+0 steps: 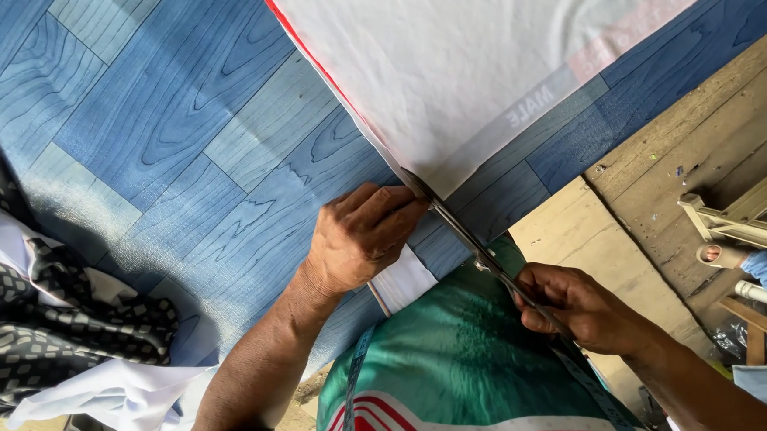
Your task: The person uses large shears to cut a white fabric laid on a blue table, following yellow and red chalk lines. They cut along the marked edges, separate the cut piece, and then reposition the fabric to continue cutting along another marked curve.
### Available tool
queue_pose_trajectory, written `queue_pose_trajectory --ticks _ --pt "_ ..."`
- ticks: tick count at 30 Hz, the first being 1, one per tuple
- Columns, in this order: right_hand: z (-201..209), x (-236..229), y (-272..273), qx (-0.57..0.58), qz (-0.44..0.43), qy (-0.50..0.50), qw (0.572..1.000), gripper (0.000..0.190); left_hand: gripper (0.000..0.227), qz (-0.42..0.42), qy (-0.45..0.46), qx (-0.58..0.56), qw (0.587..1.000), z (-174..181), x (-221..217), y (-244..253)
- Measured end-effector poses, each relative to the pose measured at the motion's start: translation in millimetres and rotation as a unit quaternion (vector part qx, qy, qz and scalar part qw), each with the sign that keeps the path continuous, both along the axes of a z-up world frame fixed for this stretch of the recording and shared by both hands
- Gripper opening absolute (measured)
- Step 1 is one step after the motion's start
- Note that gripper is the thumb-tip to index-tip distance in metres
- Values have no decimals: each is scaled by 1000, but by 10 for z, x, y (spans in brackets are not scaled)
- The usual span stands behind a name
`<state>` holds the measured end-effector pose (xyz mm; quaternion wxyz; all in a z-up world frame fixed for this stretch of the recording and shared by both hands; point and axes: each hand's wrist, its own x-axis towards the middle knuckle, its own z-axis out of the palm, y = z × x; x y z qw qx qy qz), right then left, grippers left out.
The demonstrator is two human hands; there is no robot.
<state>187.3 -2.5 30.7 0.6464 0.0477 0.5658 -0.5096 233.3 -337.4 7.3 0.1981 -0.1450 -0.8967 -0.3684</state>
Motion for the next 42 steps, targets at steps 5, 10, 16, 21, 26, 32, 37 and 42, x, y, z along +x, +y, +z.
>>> queue_pose_trajectory --ticks 5,10,16,21,26,32,37,42 --pt "110 -84 -134 50 23 10 998 19 17 3 2 17 1000 -16 -10 -12" --pt "162 -223 -279 -36 -20 -79 996 22 17 9 -17 30 999 11 -6 -34" --pt "179 -275 -479 -28 -10 -68 997 19 19 2 -14 52 999 -13 -5 -64" --pt "79 -203 -455 -3 -12 -33 999 11 20 -5 -26 55 998 -63 18 -80" --pt "169 -237 -567 6 2 -2 1000 15 22 -15 -36 67 997 -61 19 -96" --pt "262 -373 -816 -25 -41 -72 996 21 19 -21 -41 97 994 -25 -4 -124" --pt "237 -440 -935 -45 2 -31 998 39 19 -12 -31 109 993 -15 -5 -144" --pt "197 -468 -909 -42 -3 -46 998 26 22 6 -23 67 997 -36 4 -139"
